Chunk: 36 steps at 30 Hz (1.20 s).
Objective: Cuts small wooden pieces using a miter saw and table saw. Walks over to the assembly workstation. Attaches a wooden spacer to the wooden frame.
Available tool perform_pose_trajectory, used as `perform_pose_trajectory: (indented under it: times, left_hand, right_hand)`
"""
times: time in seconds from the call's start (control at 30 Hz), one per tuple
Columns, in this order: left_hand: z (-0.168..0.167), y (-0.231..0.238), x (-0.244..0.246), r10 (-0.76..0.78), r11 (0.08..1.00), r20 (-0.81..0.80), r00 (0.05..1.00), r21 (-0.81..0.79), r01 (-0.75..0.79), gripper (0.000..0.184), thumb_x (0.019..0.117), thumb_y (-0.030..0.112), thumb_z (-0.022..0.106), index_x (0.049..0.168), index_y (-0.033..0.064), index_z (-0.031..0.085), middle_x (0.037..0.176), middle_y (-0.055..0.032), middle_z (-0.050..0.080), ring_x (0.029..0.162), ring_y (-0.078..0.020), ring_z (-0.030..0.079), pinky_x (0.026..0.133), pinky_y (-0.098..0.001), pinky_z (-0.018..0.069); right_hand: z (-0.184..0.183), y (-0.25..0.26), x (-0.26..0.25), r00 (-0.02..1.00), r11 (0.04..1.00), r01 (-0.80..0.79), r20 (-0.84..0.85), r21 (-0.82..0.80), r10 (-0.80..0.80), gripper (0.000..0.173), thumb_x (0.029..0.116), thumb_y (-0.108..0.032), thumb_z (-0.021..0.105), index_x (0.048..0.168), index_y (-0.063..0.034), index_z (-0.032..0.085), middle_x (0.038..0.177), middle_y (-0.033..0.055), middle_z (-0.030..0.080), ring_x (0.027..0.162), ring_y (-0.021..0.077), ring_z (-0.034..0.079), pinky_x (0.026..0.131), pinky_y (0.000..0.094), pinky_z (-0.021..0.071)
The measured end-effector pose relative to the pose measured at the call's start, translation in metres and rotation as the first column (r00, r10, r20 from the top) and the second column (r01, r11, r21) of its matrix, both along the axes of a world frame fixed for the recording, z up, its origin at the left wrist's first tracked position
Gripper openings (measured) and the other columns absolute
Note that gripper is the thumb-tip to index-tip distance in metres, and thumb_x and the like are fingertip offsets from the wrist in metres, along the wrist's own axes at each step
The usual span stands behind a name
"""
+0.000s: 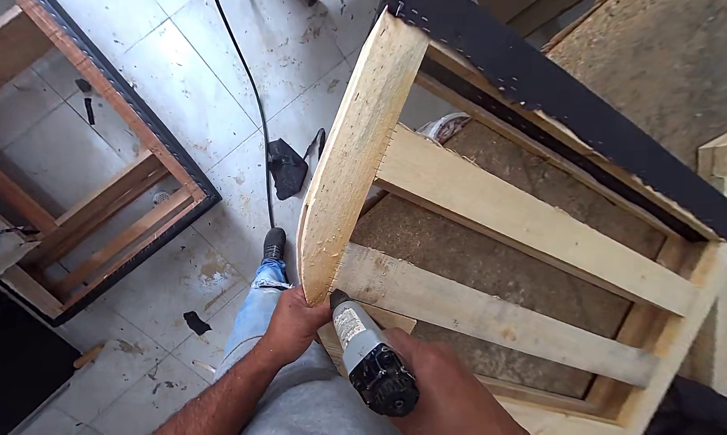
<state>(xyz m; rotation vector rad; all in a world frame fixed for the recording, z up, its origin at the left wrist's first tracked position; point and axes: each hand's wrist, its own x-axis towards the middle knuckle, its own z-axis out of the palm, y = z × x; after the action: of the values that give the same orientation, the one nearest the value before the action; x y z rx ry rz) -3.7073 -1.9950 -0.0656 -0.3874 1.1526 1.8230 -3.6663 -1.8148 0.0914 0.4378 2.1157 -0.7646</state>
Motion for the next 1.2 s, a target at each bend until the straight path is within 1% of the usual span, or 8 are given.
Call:
perform_pose_trajectory:
  times: [0.13,0.4,0.53,0.63,0.73,0.9,1.0,1.2]
  left_hand:
    - [0.003,0.001,0.0,-0.003,1.0,0.017,1.0,-0.022,0.003,0.015,0.0877,-0.001,0.074,0.101,-0.0036,0.069,0.088,-0.0131,0.075,0.083,-0.0182,0.074,0.081,-0.0372,0.0626]
    - [0.005,0.001,0.0,-0.008,0.999,-0.009,1.0,-0.047,0.007,0.014,0.0854,-0.001,0.074,0.099,-0.0022,0.07,0.086,-0.0125,0.075,0.081,-0.0172,0.073,0.079,-0.0355,0.0627]
    - [0.013,0.004,-0.003,-0.009,0.996,-0.006,1.0,-0.09,0.008,0.013,0.0838,-0.004,0.073,0.096,0.0002,0.071,0.083,-0.0104,0.075,0.077,-0.0146,0.073,0.076,-0.0318,0.0629]
    - [0.006,0.002,0.0,-0.003,0.997,-0.02,1.0,-0.072,0.001,0.016,0.0824,-0.002,0.075,0.098,0.0001,0.072,0.086,-0.0133,0.075,0.079,-0.0173,0.074,0.076,-0.0346,0.0633]
    - [0.002,0.001,0.002,0.012,0.999,-0.024,1.0,-0.032,-0.012,0.018,0.0815,0.0,0.077,0.099,0.0016,0.073,0.087,-0.0134,0.075,0.079,-0.0169,0.074,0.077,-0.0344,0.0634]
    - [-0.008,-0.001,0.008,0.055,0.998,-0.035,0.998,0.003,-0.055,0.025,0.0798,0.002,0.081,0.103,0.0009,0.072,0.092,-0.0174,0.075,0.082,-0.0222,0.075,0.079,-0.0401,0.0638]
    - [-0.008,0.0,0.01,0.06,0.998,-0.029,0.998,-0.004,-0.06,0.028,0.0784,0.003,0.083,0.104,0.0012,0.072,0.094,-0.0181,0.075,0.083,-0.0236,0.075,0.079,-0.0419,0.064]
    - [-0.006,0.001,0.009,0.059,0.998,-0.026,0.998,-0.009,-0.059,0.031,0.0769,0.006,0.086,0.104,0.0028,0.073,0.094,-0.0177,0.075,0.083,-0.0234,0.076,0.078,-0.0411,0.0645]
  right_hand:
    - [0.002,0.002,0.0,1.0,1.0,-0.005,0.014,-0.021,0.006,0.053,0.0805,-0.038,0.077,0.125,-0.0125,0.063,0.088,0.005,0.072,0.083,0.0228,0.073,0.067,0.0492,0.0594]
    - [0.002,0.006,0.002,0.989,0.999,0.033,0.145,-0.012,-0.031,0.049,0.079,-0.039,0.076,0.119,-0.0137,0.062,0.087,0.0058,0.07,0.084,0.0256,0.072,0.067,0.0514,0.058]
    - [0.002,0.005,0.004,0.981,1.0,0.025,0.194,-0.012,-0.023,0.063,0.0793,-0.043,0.076,0.133,-0.0146,0.058,0.091,0.0077,0.071,0.086,0.0295,0.073,0.067,0.055,0.058]
    - [0.002,0.01,0.008,0.98,1.0,0.023,0.197,-0.002,-0.022,0.054,0.0788,-0.041,0.075,0.122,-0.0133,0.059,0.086,0.0068,0.069,0.083,0.0286,0.072,0.065,0.0532,0.0569]
    - [0.0,0.013,0.012,0.984,0.999,0.029,0.177,-0.017,-0.026,0.06,0.0796,-0.042,0.076,0.13,-0.0137,0.059,0.089,0.0073,0.071,0.083,0.0291,0.072,0.066,0.0539,0.0578]
    - [0.001,0.026,0.019,0.979,0.999,0.041,0.2,-0.027,-0.034,0.051,0.0792,-0.04,0.076,0.119,-0.0125,0.06,0.084,0.007,0.068,0.081,0.0283,0.071,0.064,0.052,0.0567]
    - [0.0,0.034,0.026,0.98,0.998,0.053,0.196,-0.044,-0.043,0.055,0.0798,-0.041,0.075,0.125,-0.0141,0.06,0.086,0.0067,0.069,0.083,0.028,0.072,0.065,0.0527,0.0572]
    - [-0.002,0.042,0.036,0.984,0.998,0.057,0.171,-0.038,-0.05,0.054,0.0795,-0.043,0.076,0.122,-0.0136,0.06,0.084,0.0064,0.069,0.08,0.0279,0.072,0.062,0.0526,0.0571]
